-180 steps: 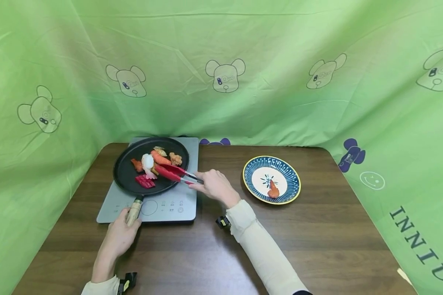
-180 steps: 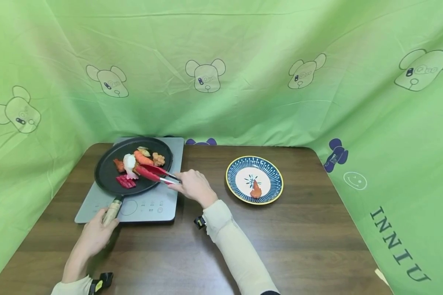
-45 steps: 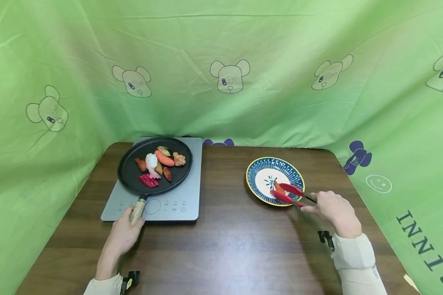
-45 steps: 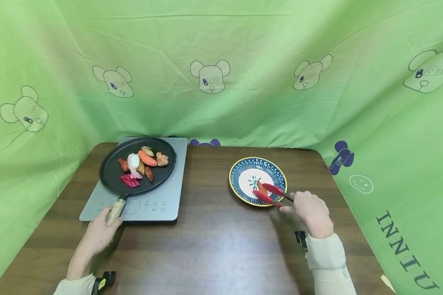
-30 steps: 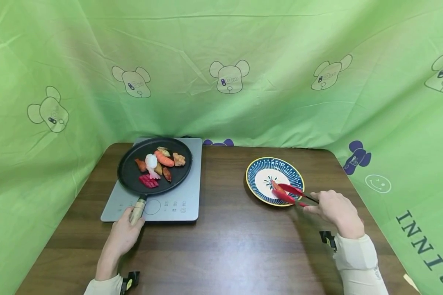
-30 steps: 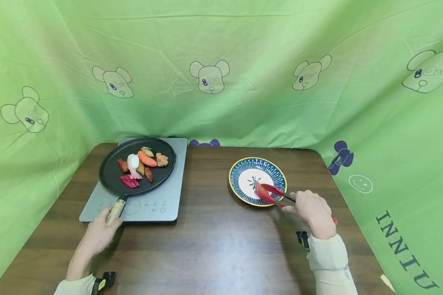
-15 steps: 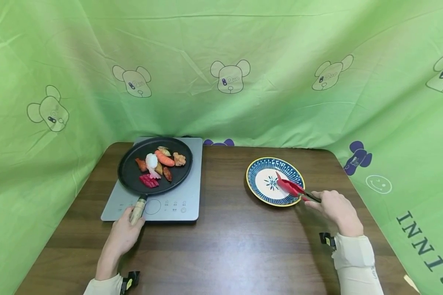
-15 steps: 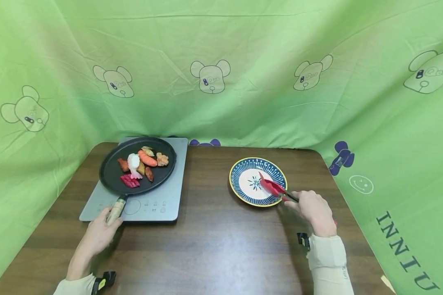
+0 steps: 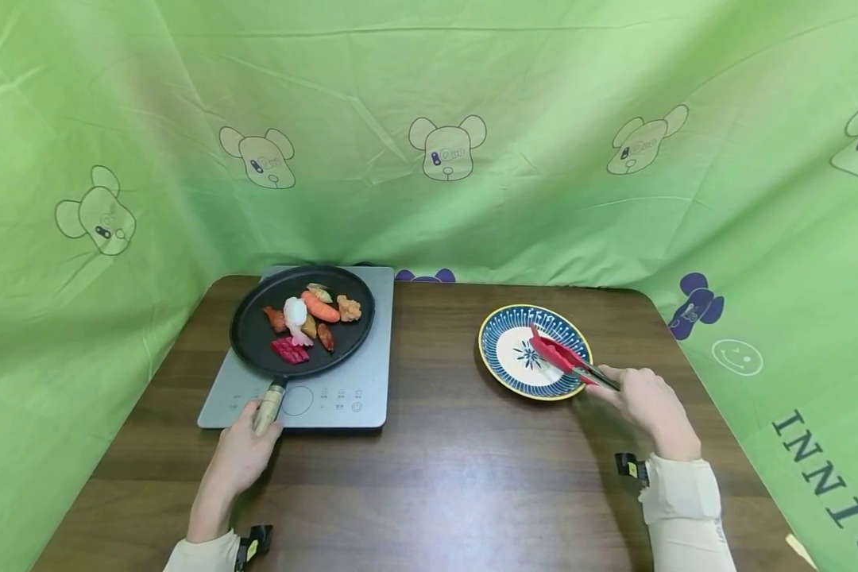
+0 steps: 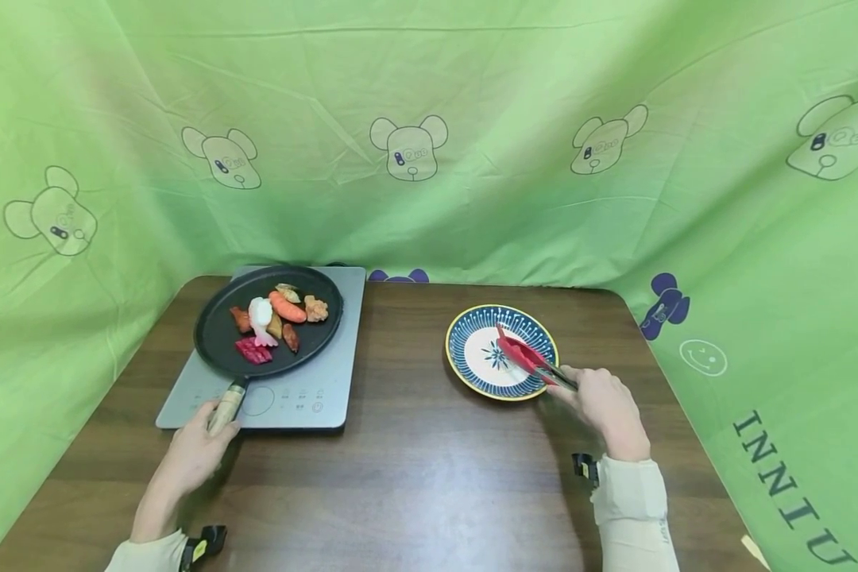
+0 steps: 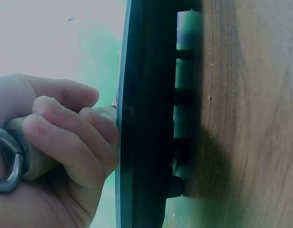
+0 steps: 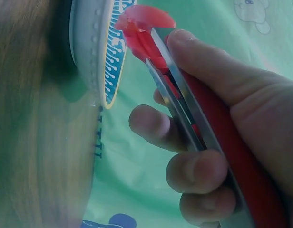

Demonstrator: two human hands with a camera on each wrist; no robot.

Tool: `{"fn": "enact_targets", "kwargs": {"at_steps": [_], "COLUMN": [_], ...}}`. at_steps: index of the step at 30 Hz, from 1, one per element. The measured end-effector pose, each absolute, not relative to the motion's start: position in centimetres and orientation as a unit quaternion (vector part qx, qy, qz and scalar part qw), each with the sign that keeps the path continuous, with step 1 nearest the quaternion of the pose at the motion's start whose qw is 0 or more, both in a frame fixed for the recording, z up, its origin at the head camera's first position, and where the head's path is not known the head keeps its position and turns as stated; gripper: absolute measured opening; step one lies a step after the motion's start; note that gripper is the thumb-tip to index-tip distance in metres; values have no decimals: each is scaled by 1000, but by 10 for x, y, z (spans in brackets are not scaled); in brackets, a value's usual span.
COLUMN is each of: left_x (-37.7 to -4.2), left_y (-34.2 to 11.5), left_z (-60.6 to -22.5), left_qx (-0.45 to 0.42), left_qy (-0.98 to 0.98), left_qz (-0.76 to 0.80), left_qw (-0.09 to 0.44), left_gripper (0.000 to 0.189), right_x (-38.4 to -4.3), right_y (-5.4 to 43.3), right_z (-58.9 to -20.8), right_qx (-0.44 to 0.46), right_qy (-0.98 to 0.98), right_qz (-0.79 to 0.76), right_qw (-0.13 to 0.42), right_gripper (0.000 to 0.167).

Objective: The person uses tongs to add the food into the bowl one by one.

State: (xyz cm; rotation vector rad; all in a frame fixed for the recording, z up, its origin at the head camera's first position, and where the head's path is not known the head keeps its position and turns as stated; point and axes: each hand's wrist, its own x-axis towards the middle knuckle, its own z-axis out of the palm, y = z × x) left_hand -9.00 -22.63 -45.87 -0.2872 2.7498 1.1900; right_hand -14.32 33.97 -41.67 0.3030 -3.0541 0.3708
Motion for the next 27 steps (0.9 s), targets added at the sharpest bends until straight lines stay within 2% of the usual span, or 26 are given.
{"fn": "enact_targets", "kwargs": {"at_steps": [5, 17, 27], "left_x": [-91, -90, -91], "left_y": [-226, -227, -227], "left_z": [-459, -460, -461], "left_qx": [-96, -91, -93], "left_qy": [912, 914, 911], "left_qz": [393, 392, 397], "left_qw": [63, 61, 59], "left_gripper": [58, 60, 58], "right_x": [-144, -144, -145], "right_y": [340, 337, 333], "right_z": [-415, -413, -414], "right_qx": [94, 93, 113], "right_qy": [-988, -987, -983], "right_qz": [122, 127, 126], "right_qw": [26, 44, 72], "right_gripper": [50, 33, 33]}}
